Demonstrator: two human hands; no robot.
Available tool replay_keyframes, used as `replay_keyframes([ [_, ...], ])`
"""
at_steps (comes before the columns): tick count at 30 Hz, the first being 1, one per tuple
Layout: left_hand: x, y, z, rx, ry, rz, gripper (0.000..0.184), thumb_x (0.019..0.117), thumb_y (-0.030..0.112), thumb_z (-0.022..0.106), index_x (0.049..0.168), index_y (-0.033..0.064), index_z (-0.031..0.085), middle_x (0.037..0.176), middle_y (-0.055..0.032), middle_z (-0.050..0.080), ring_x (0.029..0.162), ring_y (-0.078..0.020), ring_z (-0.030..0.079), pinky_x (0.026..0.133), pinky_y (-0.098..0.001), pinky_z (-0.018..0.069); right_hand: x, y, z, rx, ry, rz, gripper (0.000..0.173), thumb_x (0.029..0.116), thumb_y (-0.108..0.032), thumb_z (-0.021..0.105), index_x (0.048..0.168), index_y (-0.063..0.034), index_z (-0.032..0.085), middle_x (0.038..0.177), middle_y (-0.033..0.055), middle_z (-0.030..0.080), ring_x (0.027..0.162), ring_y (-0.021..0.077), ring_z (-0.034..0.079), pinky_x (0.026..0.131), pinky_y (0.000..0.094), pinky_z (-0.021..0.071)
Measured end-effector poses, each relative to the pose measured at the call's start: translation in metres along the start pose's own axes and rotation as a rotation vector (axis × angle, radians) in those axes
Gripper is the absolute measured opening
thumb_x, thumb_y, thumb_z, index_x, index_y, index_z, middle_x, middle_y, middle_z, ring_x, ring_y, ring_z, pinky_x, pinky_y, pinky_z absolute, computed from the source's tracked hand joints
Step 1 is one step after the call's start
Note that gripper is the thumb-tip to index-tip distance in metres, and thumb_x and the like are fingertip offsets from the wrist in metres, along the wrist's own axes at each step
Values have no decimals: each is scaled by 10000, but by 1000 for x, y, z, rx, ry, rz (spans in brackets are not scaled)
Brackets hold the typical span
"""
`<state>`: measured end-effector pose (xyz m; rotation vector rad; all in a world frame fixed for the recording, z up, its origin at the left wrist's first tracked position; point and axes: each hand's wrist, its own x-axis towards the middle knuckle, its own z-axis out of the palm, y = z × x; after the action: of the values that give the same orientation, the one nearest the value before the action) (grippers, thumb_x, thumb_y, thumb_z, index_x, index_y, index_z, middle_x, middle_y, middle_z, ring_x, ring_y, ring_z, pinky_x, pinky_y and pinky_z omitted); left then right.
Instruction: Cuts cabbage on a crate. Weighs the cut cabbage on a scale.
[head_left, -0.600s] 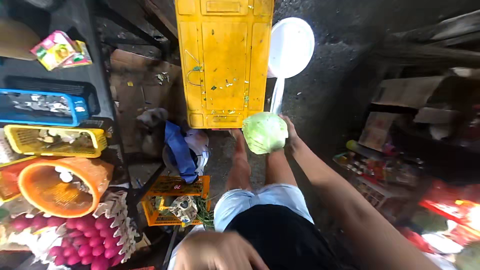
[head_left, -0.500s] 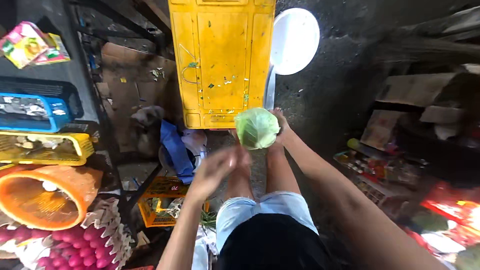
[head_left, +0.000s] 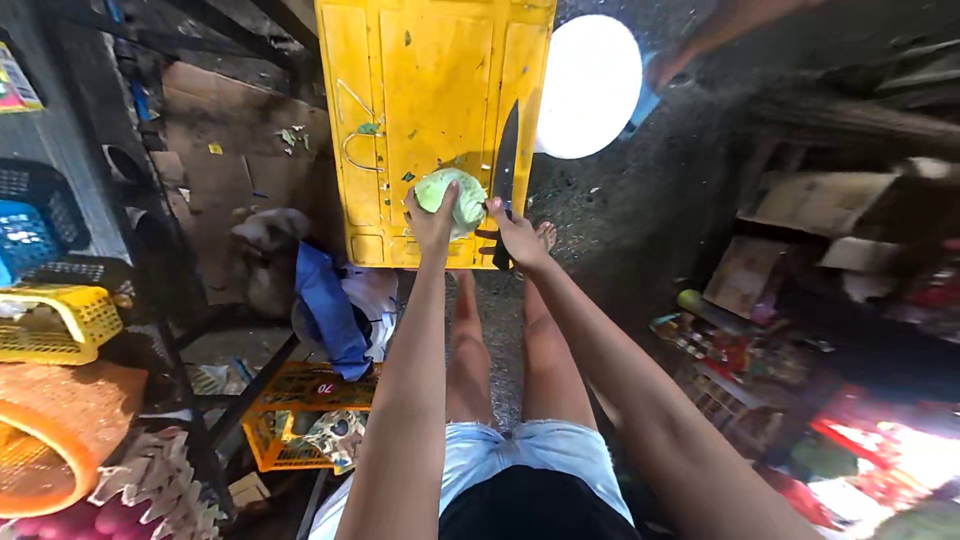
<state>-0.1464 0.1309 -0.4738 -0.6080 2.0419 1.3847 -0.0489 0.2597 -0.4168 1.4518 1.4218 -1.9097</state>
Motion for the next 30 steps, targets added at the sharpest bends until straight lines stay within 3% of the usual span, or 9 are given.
replay_keyframes([
  [2, 0, 6, 8, 116, 85, 14, 1008, 765, 683, 774, 1555, 179, 402, 1506, -262, 429, 1341, -396, 487, 1040, -563, 485, -19, -2, -6, -268, 99, -74, 544, 1057, -541, 477, 1348, -98, 597, 1143, 161, 698, 965, 294, 716, 813, 515, 603],
  [5, 2, 10, 16, 123, 118, 112, 677, 1012, 551, 536, 1529, 121, 460, 1549, -231, 392, 1404, -354, 430, 1128, -511, 416, -83, 7, -14, -633, 209, -195, 523, 1067, -542, 438, 1296, -91, 571, 828, 142, 654, 708, 291, 656, 678, 529, 563],
  [7, 2, 20, 21, 140, 144, 70, 560, 1079, 508, 380, 1457, 132, 549, 1510, -179, 476, 1360, -327, 490, 1108, -523, 423, -121, 15, -5, -717, 161, -195, 478, 1100, -475, 377, 1303, -71, 531, 781, 108, 635, 677, 248, 645, 669, 464, 559],
  [9, 0, 30, 23, 217, 167, -5, 585, 1090, 525, 278, 1449, 163, 566, 1510, -139, 502, 1356, -333, 504, 1103, -567, 414, -137, 22, 9, -778, 115, -211, 465, 1112, -408, 351, 1248, -21, 571, 805, 119, 665, 722, 256, 678, 702, 456, 574],
  [14, 1, 37, 25, 265, 189, -51, 581, 1091, 523, 264, 1425, 175, 588, 1491, -119, 526, 1337, -338, 521, 1080, -581, 424, -129, 27, 28, -927, 169, -174, 497, 1109, -424, 346, 1235, -13, 596, 856, 134, 708, 801, 309, 729, 731, 482, 598],
  [19, 2, 32, 25, 252, 203, -48, 558, 1093, 510, 279, 1419, 185, 594, 1491, -127, 520, 1322, -347, 526, 1058, -586, 434, -128, 20, 32, -975, 134, -72, 508, 1107, -412, 352, 1335, -1, 545, 902, 151, 722, 834, 321, 735, 761, 493, 601],
  [23, 5, 28, 26, 244, 218, -14, 525, 1087, 498, 328, 1390, 184, 620, 1461, -128, 541, 1305, -345, 531, 1039, -583, 439, -103, 4, 47, -996, 87, 94, 511, 1120, -436, 301, 1340, -34, 528, 1031, 183, 723, 999, 350, 725, 865, 515, 575],
  [27, 19, 35, 22, 242, 173, -70, 499, 1079, 485, 354, 1379, 197, 629, 1450, -95, 570, 1337, -294, 528, 1092, -562, 414, -73, 18, 43, -846, 123, -26, 528, 1120, -443, 314, 1164, -4, 604, 845, 186, 686, 828, 355, 715, 748, 530, 577],
  [30, 23, 44, 25, 248, 205, -132, 468, 1087, 455, 367, 1342, 191, 657, 1405, -106, 601, 1289, -290, 565, 1038, -563, 455, -67, 9, 47, -889, 146, 9, 521, 1115, -468, 288, 1166, -49, 593, 826, 155, 688, 818, 332, 722, 729, 509, 582],
])
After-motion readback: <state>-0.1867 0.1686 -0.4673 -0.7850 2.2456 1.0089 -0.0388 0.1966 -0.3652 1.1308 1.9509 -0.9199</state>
